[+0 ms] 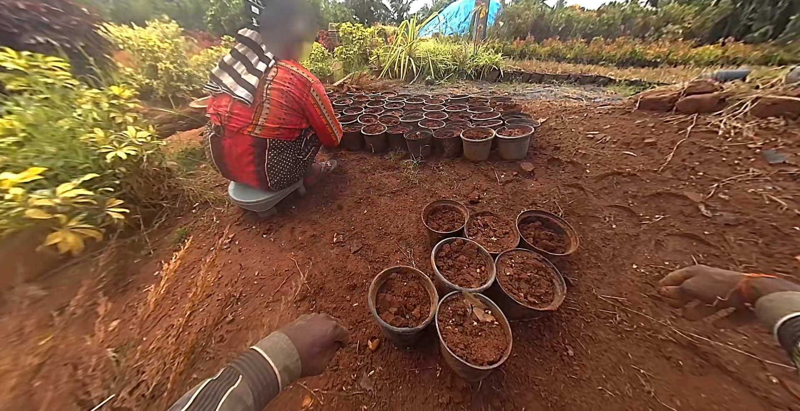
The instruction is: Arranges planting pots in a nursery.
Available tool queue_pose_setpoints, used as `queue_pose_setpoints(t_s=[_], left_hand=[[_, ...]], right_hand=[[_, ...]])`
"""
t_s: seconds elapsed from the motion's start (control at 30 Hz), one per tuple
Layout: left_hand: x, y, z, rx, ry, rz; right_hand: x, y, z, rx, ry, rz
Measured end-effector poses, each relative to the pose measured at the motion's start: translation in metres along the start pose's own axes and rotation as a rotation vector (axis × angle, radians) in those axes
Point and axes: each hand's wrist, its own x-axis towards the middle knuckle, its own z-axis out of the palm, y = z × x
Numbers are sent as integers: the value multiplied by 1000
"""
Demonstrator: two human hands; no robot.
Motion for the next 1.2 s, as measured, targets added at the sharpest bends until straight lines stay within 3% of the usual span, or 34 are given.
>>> queue_pose_setpoints(t_s=[1.2], left_hand=[[-2, -4, 2, -8, 34, 30]], right_hand=[[-5, 1, -1, 92, 24, 8]])
